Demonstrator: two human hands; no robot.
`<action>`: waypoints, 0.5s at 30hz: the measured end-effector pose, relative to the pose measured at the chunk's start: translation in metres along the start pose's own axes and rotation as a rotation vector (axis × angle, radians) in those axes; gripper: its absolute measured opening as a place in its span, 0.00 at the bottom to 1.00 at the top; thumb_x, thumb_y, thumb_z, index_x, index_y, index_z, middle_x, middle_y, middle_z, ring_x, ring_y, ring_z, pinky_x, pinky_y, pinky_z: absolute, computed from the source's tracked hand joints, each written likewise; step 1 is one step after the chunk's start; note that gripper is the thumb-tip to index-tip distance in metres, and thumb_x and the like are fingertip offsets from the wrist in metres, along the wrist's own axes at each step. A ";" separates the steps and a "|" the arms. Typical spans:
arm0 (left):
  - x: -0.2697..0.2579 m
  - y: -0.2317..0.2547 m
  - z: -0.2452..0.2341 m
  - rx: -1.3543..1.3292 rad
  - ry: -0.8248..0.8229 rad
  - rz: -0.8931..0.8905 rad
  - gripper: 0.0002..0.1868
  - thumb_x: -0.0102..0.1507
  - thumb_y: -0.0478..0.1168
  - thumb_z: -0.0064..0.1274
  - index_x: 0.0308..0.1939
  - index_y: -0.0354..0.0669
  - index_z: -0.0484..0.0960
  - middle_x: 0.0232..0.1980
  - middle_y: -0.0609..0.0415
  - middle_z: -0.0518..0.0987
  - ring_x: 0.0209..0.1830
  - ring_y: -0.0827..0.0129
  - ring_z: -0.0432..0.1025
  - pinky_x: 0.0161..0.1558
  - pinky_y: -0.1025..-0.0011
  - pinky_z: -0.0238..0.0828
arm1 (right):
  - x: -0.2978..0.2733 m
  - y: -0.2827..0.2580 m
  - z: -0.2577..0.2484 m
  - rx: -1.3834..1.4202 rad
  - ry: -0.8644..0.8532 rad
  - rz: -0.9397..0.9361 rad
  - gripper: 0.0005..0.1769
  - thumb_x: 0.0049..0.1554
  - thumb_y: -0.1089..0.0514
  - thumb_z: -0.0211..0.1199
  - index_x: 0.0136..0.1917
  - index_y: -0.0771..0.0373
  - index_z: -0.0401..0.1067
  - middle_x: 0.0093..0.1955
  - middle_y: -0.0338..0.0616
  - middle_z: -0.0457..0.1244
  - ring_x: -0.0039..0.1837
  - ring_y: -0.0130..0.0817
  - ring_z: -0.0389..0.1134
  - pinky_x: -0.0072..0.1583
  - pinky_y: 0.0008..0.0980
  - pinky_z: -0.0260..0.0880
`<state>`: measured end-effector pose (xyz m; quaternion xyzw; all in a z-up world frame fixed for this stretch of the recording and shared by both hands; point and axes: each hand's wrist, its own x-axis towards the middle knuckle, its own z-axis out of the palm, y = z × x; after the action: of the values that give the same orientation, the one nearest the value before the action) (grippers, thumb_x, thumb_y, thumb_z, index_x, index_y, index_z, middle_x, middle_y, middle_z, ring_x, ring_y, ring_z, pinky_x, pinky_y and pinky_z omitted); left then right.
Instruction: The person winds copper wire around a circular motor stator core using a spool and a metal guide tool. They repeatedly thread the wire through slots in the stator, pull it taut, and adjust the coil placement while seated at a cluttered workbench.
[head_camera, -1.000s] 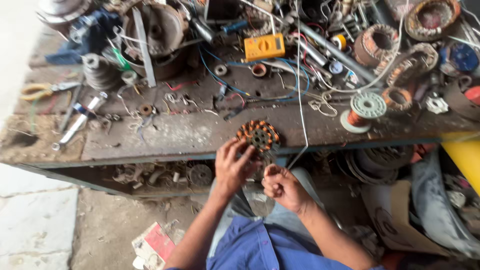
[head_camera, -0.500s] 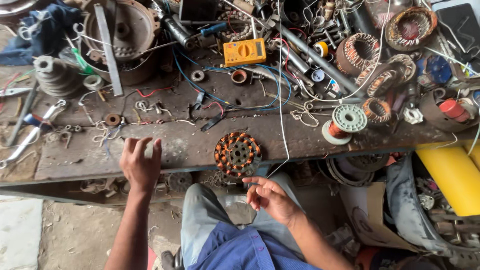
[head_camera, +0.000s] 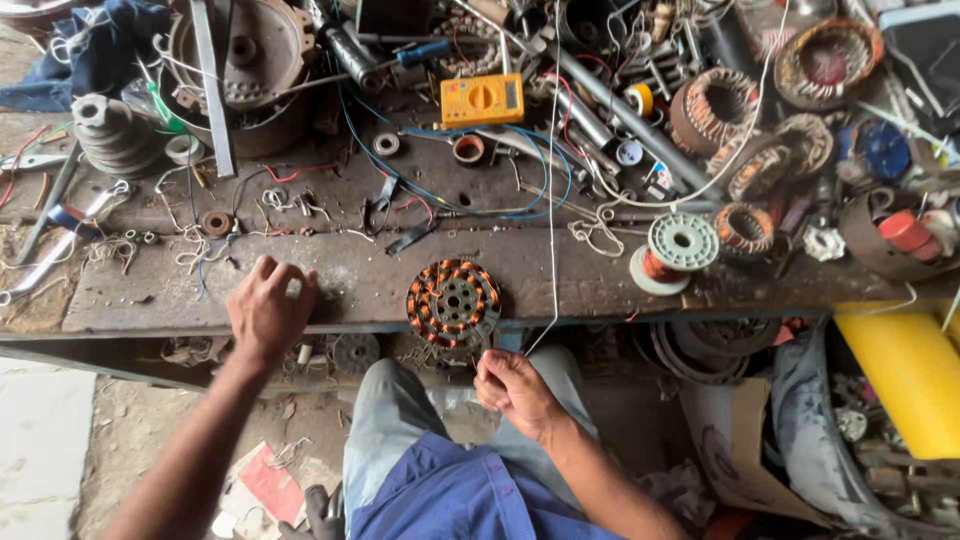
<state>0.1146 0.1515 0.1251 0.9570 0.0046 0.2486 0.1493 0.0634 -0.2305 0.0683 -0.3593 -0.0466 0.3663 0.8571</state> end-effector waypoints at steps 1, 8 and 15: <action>0.003 -0.002 -0.001 0.019 -0.010 0.044 0.13 0.63 0.47 0.65 0.33 0.44 0.80 0.38 0.49 0.76 0.32 0.57 0.72 0.30 0.60 0.66 | -0.003 0.006 -0.005 0.001 0.004 -0.007 0.20 0.68 0.46 0.56 0.40 0.61 0.69 0.26 0.33 0.51 0.30 0.24 0.50 0.39 0.29 0.53; -0.006 -0.005 -0.001 0.049 0.083 0.047 0.18 0.63 0.47 0.65 0.28 0.43 0.74 0.35 0.50 0.73 0.33 0.57 0.70 0.33 0.59 0.64 | -0.020 0.046 -0.019 -0.001 0.011 -0.008 0.16 0.67 0.47 0.63 0.46 0.60 0.68 0.31 0.32 0.55 0.35 0.22 0.54 0.41 0.26 0.54; -0.010 -0.021 0.012 -0.038 0.244 0.053 0.19 0.63 0.42 0.67 0.27 0.45 0.71 0.34 0.51 0.71 0.30 0.55 0.68 0.33 0.60 0.61 | 0.008 -0.019 -0.016 -0.238 0.020 -0.014 0.27 0.55 0.45 0.71 0.58 0.65 0.71 0.43 0.44 0.69 0.46 0.33 0.70 0.52 0.32 0.71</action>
<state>0.1134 0.1672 0.1040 0.9164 -0.0071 0.3670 0.1594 0.0857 -0.2439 0.0670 -0.4617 -0.0836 0.3487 0.8113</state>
